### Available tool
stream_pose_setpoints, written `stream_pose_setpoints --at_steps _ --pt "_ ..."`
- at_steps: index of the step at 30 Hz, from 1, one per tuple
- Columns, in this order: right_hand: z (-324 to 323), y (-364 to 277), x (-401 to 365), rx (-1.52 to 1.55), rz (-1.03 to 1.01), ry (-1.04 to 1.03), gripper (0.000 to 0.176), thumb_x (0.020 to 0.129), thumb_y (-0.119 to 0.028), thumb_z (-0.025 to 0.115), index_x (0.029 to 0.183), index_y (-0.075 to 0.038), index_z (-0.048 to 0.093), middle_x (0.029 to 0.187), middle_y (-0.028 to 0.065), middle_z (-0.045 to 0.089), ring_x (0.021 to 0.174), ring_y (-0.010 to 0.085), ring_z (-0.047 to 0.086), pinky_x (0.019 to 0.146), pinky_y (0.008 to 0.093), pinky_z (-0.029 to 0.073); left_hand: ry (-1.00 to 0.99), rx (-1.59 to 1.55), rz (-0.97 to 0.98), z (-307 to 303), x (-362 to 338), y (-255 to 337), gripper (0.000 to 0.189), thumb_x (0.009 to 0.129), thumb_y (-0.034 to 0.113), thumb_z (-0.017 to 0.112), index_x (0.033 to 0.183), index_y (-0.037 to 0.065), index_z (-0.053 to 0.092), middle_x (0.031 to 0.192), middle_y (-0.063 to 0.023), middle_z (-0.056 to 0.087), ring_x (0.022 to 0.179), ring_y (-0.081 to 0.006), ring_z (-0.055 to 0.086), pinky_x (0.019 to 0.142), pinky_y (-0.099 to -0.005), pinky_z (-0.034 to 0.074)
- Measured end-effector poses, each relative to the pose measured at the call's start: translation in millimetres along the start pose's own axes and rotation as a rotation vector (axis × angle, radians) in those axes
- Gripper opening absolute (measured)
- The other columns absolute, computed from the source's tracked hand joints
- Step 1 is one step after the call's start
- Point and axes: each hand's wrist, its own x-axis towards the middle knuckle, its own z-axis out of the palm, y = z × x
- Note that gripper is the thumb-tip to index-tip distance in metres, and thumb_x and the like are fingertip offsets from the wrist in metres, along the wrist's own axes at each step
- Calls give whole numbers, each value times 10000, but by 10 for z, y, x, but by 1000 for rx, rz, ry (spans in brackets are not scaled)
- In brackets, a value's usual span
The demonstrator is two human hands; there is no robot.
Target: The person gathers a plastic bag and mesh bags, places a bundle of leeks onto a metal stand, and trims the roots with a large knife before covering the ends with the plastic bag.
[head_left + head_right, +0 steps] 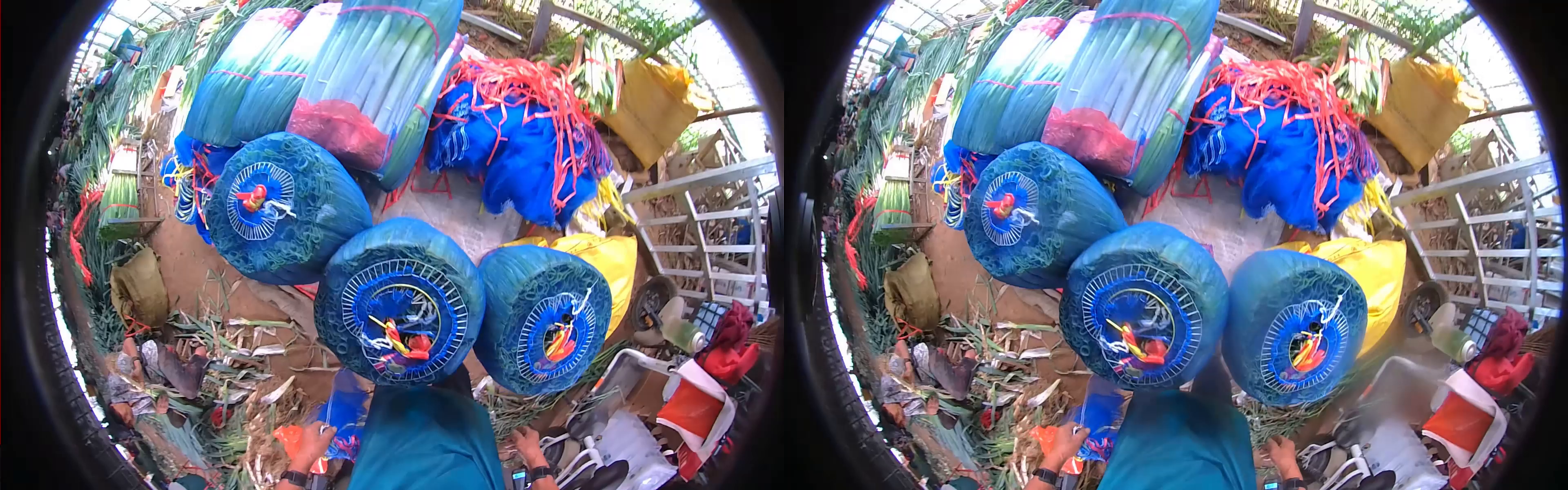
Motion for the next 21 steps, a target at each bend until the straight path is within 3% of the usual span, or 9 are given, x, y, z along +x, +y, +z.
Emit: stream_pose_setpoints --at_steps 3,4,6,10,12,15,16,19,21 --pt "86 97 84 38 24 -35 334 917 -146 589 1095 133 627 847 186 716 708 244 712 619 342 582 -34 -43 -25 21 25 -129 391 842 382 709 931 2 704 778 -167 692 726 -246 673 675 -385 518" --pt "107 95 95 -146 -134 19 353 917 -150 592 1126 133 617 850 184 714 716 246 710 618 336 578 -53 -45 -31 3 13 -115 392 845 385 707 925 2 703 776 -161 691 719 -240 669 673 -385 516" --pt "163 98 220 -37 -121 17 320 935 -160 580 1114 104 612 838 170 700 701 234 692 609 351 577 -59 -112 -28 -36 -54 -102 399 869 400 682 877 2 685 756 -152 680 693 -224 648 652 -402 500" --pt "254 10 65 58 -5 -51 295 954 -173 564 1107 78 601 836 157 688 672 229 679 573 353 577 -42 -103 7 -114 60 -256 411 905 399 629 816 -2 643 739 -181 657 684 -287 647 622 -438 470" --pt "292 4 63 35 -1 -78 297 960 -177 571 1109 79 598 827 151 681 671 222 677 568 348 572 -65 -77 -41 -201 104 -283 402 896 393 630 855 -6 656 789 -207 676 743 -351 663 659 -448 485" --pt "288 12 198 -189 -99 -89 290 963 -169 572 1105 82 601 809 130 667 663 212 672 570 348 573 -1 -138 -44 -104 66 -630 398 895 391 629 888 -5 670 810 -209 682 790 -353 674 694 -450 494" --pt "294 8 240 -262 -206 -56 284 962 -161 578 1097 87 608 806 117 659 646 201 666 562 333 568 -41 -103 -139 -142 -24 -604 406 895 399 625 931 -1 685 849 -213 692 837 -362 676 730 -448 502" --pt "254 -60 513 -31 -102 -151 265 964 -146 572 1102 77 608 816 115 661 623 191 660 550 322 566 14 -121 -173 125 -375 -910 419 894 410 624 969 4 689 886 -218 695 869 -372 677 747 -441 508" --pt "169 -132 736 -120 -217 -166 254 970 -142 565 1115 64 597 830 113 661 617 194 663 541 319 568 -53 -125 -264 384 -722 -1020 427 893 416 625 1006 10 692 929 -222 698 904 -375 677 774 -432 515"
